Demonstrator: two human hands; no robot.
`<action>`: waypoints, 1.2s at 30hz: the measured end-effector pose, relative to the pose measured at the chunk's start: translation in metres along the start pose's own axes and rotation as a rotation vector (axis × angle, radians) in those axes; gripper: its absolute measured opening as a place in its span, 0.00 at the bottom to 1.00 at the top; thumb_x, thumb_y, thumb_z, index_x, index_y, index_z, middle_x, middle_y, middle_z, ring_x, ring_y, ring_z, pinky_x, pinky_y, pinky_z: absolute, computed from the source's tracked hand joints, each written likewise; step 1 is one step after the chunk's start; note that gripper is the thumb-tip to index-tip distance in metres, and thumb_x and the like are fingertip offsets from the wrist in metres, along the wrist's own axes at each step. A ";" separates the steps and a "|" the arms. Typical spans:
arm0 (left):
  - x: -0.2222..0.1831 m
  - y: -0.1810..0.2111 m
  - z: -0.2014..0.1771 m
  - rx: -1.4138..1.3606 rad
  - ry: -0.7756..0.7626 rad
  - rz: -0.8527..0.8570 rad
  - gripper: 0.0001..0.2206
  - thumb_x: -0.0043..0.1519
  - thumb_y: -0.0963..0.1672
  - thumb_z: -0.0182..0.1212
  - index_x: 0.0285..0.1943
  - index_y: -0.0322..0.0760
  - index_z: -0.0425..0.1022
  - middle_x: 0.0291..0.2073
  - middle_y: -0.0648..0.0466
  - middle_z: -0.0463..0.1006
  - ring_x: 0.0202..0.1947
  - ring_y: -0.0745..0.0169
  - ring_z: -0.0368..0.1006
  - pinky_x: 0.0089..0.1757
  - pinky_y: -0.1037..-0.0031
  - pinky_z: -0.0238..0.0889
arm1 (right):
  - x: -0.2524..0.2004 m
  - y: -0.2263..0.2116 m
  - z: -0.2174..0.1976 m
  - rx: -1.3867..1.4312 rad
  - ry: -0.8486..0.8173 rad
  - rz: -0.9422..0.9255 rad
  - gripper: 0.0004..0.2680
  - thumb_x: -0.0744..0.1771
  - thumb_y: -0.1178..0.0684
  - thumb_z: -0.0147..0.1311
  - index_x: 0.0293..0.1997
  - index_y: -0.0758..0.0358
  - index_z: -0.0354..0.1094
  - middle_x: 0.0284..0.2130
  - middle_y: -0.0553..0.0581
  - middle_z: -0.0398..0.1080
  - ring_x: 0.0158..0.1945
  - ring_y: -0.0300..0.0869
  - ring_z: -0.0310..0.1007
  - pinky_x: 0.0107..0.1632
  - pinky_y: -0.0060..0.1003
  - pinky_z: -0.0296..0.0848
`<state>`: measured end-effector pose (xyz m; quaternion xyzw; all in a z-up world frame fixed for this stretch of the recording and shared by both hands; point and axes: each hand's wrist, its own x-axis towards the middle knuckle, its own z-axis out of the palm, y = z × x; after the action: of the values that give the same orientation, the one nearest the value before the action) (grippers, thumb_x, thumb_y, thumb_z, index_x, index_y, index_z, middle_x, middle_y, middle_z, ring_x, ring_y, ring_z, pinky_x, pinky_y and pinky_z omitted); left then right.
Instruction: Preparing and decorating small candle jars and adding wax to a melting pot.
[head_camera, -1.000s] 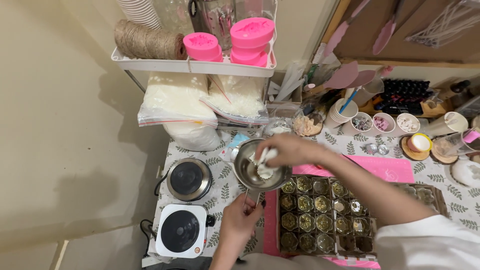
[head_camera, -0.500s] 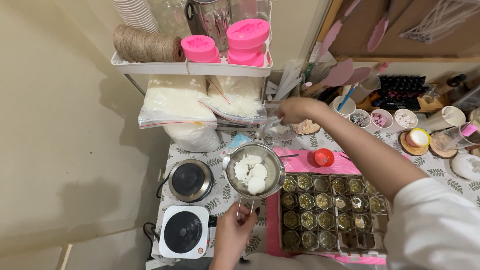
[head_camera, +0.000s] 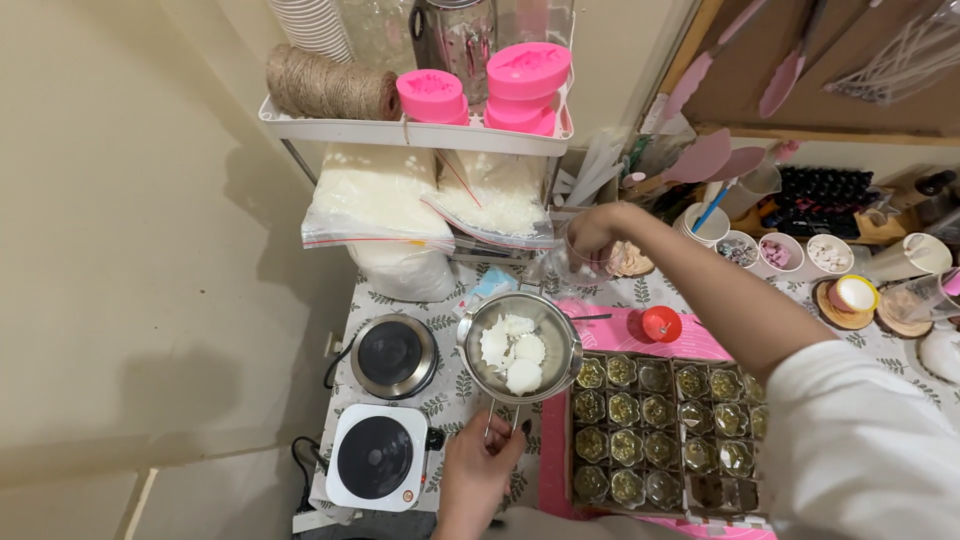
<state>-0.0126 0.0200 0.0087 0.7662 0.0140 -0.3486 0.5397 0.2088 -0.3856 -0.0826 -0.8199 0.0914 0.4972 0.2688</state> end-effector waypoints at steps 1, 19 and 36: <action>0.000 -0.001 -0.001 -0.001 0.002 0.001 0.08 0.59 0.42 0.65 0.35 0.28 0.75 0.13 0.52 0.75 0.09 0.69 0.66 0.17 0.75 0.54 | -0.031 -0.020 0.004 -0.002 0.000 -0.001 0.14 0.63 0.49 0.64 0.47 0.68 0.78 0.38 0.64 0.81 0.39 0.49 0.82 0.44 0.44 0.83; -0.036 -0.039 -0.009 -0.033 0.098 0.039 0.07 0.58 0.41 0.67 0.33 0.29 0.75 0.14 0.52 0.76 0.09 0.69 0.68 0.17 0.75 0.56 | -0.227 -0.172 0.203 -0.264 0.703 -0.471 0.21 0.60 0.48 0.65 0.58 0.60 0.68 0.50 0.62 0.68 0.57 0.56 0.64 0.60 0.49 0.64; -0.104 -0.142 -0.091 -0.155 0.668 -0.101 0.09 0.58 0.42 0.66 0.31 0.28 0.74 0.13 0.53 0.74 0.10 0.69 0.65 0.17 0.75 0.56 | -0.005 -0.101 0.407 0.335 0.489 -0.428 0.10 0.65 0.51 0.59 0.50 0.60 0.73 0.38 0.58 0.78 0.39 0.44 0.79 0.45 0.39 0.77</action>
<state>-0.1009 0.1923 -0.0346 0.7931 0.2541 -0.1030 0.5439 -0.0634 -0.0846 -0.1901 -0.8597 0.0593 0.1972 0.4675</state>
